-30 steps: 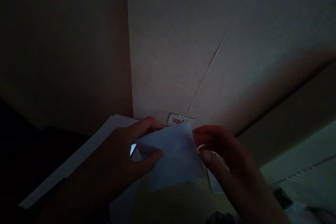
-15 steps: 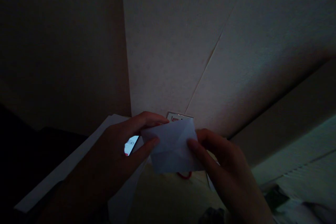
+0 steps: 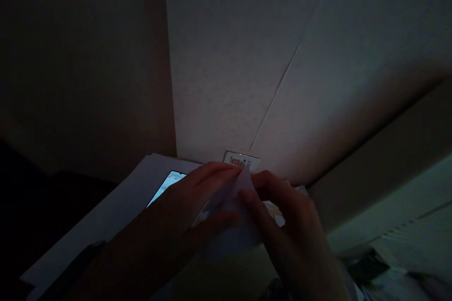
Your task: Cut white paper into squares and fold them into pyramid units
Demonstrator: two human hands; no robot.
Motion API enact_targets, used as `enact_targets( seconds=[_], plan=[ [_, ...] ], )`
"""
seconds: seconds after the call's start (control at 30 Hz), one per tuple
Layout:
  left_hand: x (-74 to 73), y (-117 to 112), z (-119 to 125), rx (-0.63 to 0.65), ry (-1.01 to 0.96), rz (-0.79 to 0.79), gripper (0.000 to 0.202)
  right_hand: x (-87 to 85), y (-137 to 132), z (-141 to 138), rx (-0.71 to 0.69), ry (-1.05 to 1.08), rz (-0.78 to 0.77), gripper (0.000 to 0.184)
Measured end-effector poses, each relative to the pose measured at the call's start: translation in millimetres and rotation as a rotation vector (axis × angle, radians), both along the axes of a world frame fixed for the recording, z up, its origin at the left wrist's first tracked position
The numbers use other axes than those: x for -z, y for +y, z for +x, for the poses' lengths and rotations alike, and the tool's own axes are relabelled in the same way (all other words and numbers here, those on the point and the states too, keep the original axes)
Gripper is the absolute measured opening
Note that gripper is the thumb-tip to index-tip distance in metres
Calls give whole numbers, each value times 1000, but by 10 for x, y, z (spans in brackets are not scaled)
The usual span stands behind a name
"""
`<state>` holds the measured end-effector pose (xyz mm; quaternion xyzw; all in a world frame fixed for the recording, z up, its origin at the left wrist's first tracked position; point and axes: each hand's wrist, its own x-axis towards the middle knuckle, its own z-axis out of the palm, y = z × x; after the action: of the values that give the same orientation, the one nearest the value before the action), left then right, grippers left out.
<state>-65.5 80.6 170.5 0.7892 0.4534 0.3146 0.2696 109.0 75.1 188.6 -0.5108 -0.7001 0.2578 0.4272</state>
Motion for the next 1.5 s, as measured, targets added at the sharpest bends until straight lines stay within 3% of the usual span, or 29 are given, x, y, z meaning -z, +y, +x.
enact_targets(
  seconds=[0.13,0.37,0.63,0.77,0.9,1.07,1.2,1.5],
  plan=[
    [10,-38,34,-9,-74,-96,51,-7,0,-6,-52,5,25,13],
    [-139,-29,123,-74,-41,-68,38,-26,-41,23,-118,27,2,8],
    [-7,-44,50,6,-27,-94,44,25,-7,103,-100,9,64,16],
    [-37,-56,57,33,-8,-239,49,30,-29,76,-89,67,71,17],
    [-80,-21,90,119,-34,-289,38,38,-41,47,-63,100,73,21],
    [-60,-24,93,89,-41,-255,40,47,-27,69,-68,61,105,24],
    [-48,-33,95,37,18,-335,39,50,-7,93,-58,11,155,23],
    [-27,35,73,109,-47,-280,26,34,10,69,-43,-49,249,18]
  ],
)
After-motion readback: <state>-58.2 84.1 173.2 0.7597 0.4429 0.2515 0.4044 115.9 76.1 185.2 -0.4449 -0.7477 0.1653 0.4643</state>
